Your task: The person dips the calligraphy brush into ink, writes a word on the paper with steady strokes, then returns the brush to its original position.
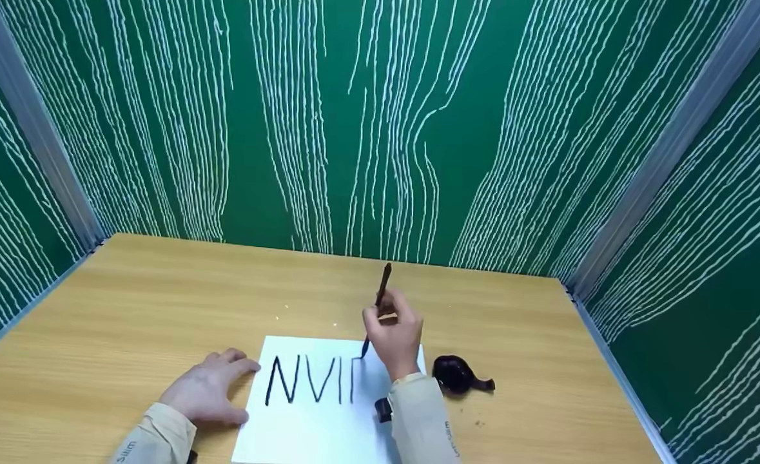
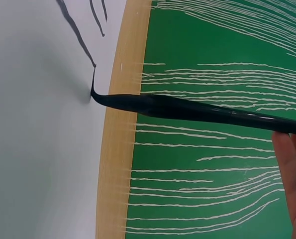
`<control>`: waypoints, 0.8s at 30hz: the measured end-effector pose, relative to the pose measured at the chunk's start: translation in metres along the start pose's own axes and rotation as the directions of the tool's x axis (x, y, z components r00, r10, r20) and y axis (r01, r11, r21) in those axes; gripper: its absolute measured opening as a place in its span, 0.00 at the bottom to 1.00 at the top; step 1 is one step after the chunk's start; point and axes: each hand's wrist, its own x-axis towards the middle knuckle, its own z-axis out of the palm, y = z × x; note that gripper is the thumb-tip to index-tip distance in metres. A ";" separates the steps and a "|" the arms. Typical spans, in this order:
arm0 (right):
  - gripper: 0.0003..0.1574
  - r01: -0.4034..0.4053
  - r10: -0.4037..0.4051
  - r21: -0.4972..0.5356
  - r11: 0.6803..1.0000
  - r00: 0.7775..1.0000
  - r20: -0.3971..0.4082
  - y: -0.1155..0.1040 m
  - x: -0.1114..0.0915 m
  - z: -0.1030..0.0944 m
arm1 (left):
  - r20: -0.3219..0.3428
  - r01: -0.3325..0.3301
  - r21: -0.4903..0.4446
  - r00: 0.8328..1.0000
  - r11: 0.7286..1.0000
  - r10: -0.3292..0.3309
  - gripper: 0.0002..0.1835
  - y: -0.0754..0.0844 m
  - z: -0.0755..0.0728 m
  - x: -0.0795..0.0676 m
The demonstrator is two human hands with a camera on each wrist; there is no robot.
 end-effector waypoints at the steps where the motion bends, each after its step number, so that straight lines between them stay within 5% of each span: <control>1: 0.13 0.001 -0.001 -0.001 1.000 1.000 -0.001 0.000 0.000 0.000 | -0.002 -0.002 0.001 1.000 1.000 0.002 0.42 0.000 0.000 0.000; 24: 0.12 0.001 -0.001 -0.014 1.000 1.000 -0.009 0.000 0.001 -0.002 | -0.015 -0.004 -0.004 1.000 1.000 0.004 0.41 0.000 0.001 0.000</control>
